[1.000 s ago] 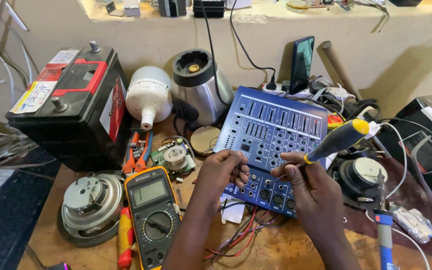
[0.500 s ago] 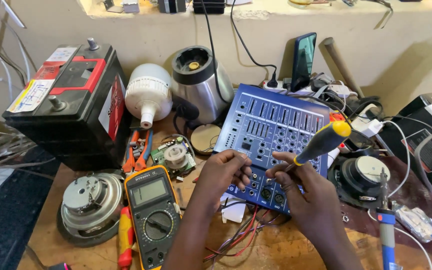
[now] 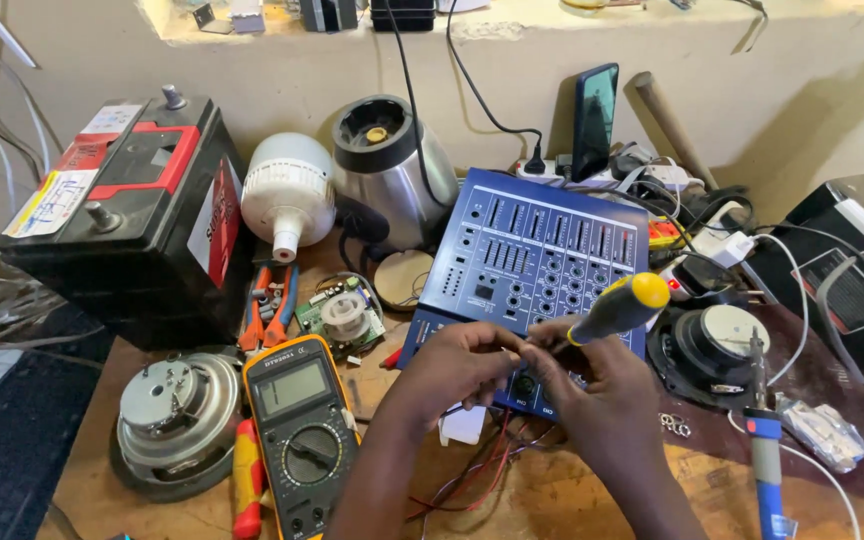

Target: Testing the ports and functionality of an audio mixer using a screwdriver as a probe and a multimeter.

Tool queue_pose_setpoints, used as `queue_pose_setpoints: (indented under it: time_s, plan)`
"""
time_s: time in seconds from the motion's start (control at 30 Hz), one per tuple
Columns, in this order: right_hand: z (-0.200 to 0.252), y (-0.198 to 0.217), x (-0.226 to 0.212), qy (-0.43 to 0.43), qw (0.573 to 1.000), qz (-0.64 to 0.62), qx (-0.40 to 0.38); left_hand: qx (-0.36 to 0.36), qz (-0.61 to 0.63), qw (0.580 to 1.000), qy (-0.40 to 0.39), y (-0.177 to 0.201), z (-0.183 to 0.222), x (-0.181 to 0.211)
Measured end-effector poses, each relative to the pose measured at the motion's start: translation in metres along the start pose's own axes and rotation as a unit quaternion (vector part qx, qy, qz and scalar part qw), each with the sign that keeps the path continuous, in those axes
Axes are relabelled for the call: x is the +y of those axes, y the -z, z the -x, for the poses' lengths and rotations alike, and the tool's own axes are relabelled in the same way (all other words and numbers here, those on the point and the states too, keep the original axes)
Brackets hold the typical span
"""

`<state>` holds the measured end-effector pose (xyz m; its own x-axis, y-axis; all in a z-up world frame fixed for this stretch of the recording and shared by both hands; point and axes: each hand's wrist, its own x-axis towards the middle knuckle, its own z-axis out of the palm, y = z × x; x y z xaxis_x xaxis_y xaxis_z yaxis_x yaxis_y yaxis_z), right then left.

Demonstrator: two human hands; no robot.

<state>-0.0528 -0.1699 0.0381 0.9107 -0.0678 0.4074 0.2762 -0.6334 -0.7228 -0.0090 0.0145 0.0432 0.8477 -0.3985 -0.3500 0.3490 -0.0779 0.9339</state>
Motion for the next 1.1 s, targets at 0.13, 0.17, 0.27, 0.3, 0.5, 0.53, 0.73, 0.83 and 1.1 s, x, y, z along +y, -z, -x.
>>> queue_pose_setpoints:
  time_s: [0.13,0.17,0.27,0.3,0.5,0.53,0.73,0.83,1.1]
  plan:
    - [0.001,0.008,-0.012,-0.046,0.996,-0.051,-0.056,0.003,-0.044,0.999,0.008,-0.003,-0.005,-0.003]
    - [0.001,0.004,-0.006,-0.014,0.999,-0.041,-0.024,0.007,-0.045,0.999,0.008,-0.004,-0.008,-0.006]
    - [0.002,0.0,-0.002,-0.024,0.999,-0.016,0.027,0.002,-0.05,0.999,0.002,-0.007,-0.003,-0.001]
    - [0.002,-0.001,-0.003,-0.065,0.997,-0.003,0.044,-0.005,-0.053,0.999,-0.006,-0.007,0.002,0.003]
    - [0.0,0.005,-0.005,0.041,0.998,-0.042,0.01,-0.004,-0.055,0.998,0.003,-0.011,0.001,0.002]
    - [0.001,0.007,-0.008,0.04,0.998,-0.042,0.01,-0.005,-0.055,0.998,0.004,-0.011,-0.002,0.0]
    - [0.002,0.003,-0.003,-0.001,0.999,-0.043,0.034,-0.007,-0.052,0.999,0.008,-0.014,0.004,0.008]
    - [0.001,0.0,-0.001,0.001,0.997,-0.046,0.061,0.004,-0.083,0.996,0.024,-0.016,0.007,0.013]
    - [0.0,0.011,-0.008,0.021,0.996,-0.087,0.006,0.002,-0.05,0.999,0.017,-0.016,0.004,0.007]
